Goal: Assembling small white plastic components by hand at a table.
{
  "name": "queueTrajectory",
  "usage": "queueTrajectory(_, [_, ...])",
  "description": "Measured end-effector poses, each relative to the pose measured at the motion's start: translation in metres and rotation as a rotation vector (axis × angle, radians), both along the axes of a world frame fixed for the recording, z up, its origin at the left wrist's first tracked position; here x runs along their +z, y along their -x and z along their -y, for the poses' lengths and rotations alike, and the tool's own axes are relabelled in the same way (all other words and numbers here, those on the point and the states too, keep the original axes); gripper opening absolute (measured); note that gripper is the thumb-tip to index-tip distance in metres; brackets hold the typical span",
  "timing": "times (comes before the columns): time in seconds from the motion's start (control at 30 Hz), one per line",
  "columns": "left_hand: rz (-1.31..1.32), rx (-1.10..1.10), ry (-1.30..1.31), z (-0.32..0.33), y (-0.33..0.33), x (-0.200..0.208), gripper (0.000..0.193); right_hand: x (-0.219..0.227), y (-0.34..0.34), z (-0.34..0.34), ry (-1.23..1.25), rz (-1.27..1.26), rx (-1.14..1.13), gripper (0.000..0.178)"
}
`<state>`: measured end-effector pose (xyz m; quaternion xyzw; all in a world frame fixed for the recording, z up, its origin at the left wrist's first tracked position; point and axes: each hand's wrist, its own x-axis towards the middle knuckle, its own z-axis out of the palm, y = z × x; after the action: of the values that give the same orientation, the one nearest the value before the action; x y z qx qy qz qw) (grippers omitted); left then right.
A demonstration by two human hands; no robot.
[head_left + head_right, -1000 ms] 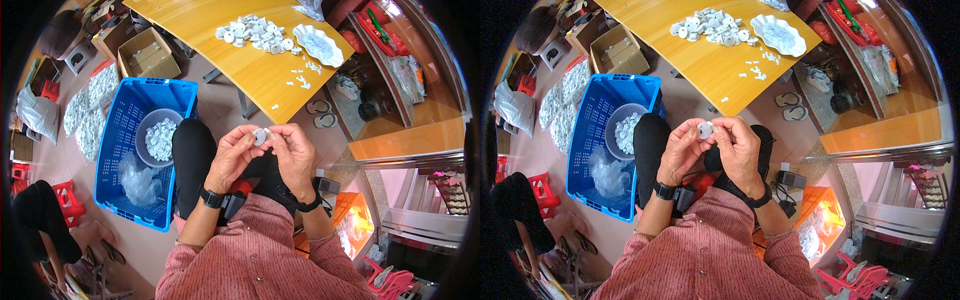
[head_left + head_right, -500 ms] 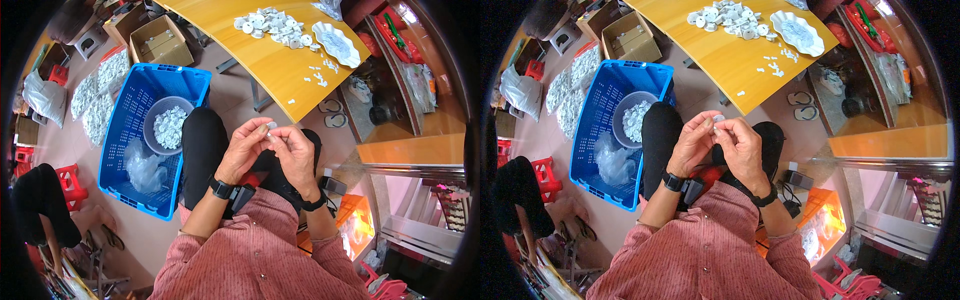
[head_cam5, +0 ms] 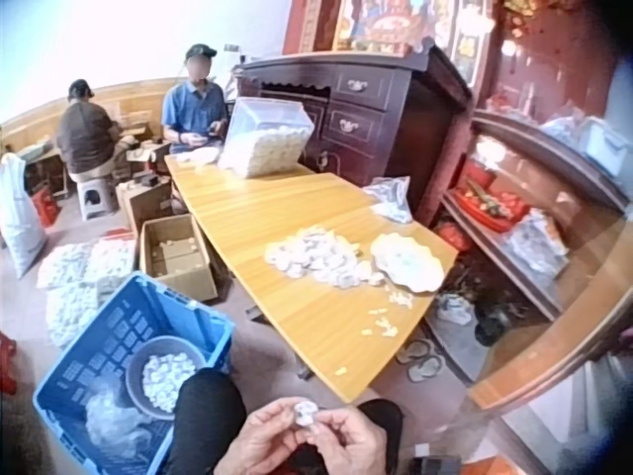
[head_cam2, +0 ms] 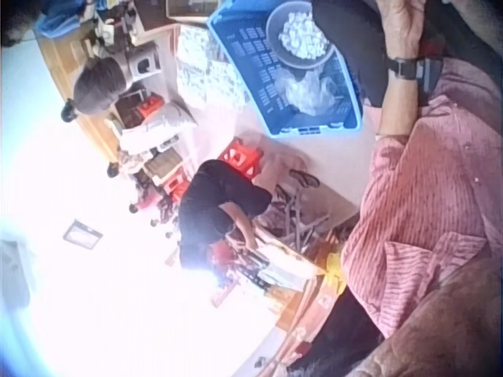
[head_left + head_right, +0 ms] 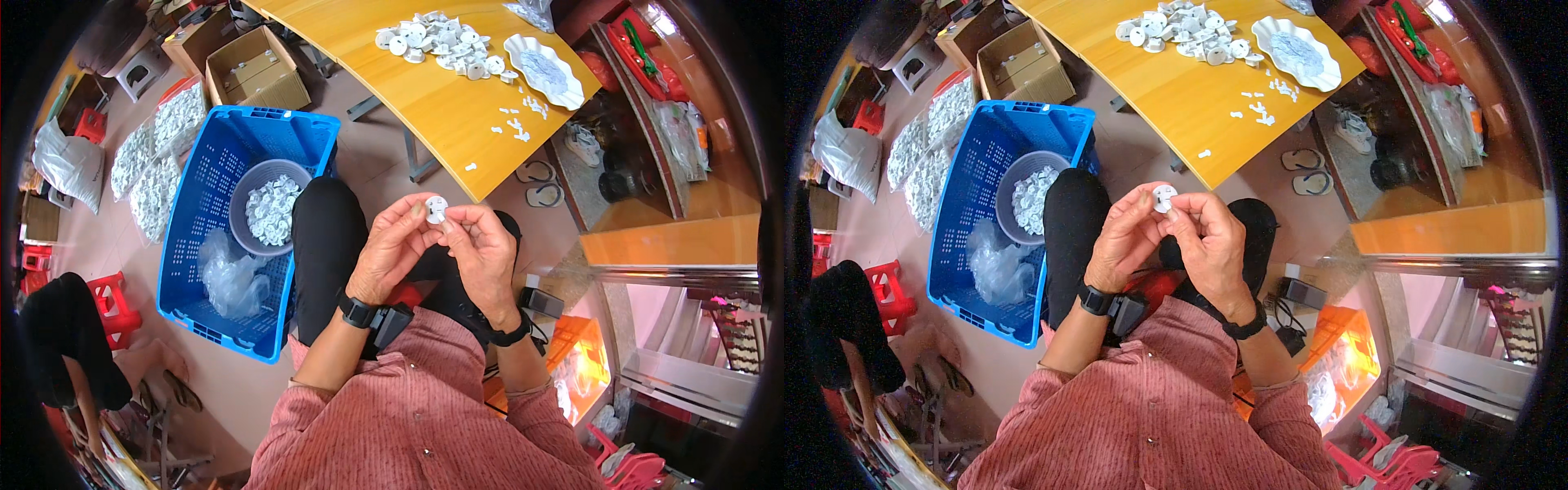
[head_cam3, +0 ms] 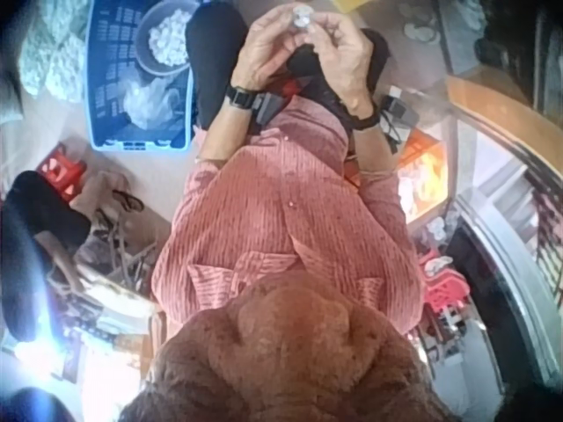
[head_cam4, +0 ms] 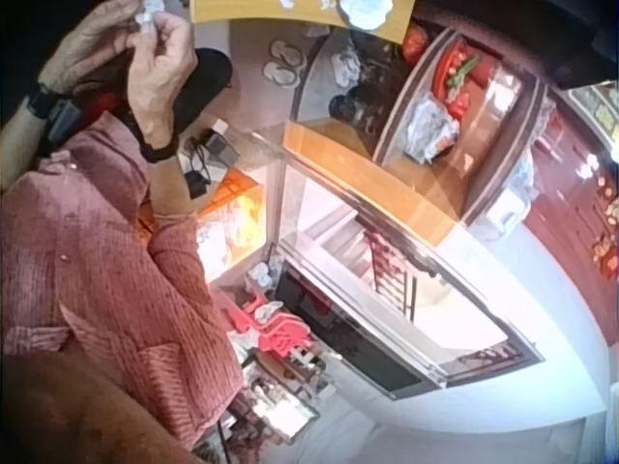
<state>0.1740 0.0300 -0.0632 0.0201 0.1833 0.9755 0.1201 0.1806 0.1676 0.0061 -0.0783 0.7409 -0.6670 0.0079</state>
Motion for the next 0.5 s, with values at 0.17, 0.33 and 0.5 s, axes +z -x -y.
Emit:
queueTrajectory(0.17, [-0.029,-0.004,-0.062,0.0,-0.001,0.005,0.031,0.003,0.0,-0.003,-0.015,-0.03,-0.021,0.012])
queueTrajectory(0.33, [-0.003,0.032,-0.04,-0.003,-0.003,0.009,0.03,0.002,0.003,-0.005,-0.077,-0.149,-0.059,0.015])
queueTrajectory(0.5, [-0.002,0.046,-0.002,-0.003,-0.006,0.011,0.027,0.02,0.003,-0.007,-0.214,-0.218,-0.045,0.017])
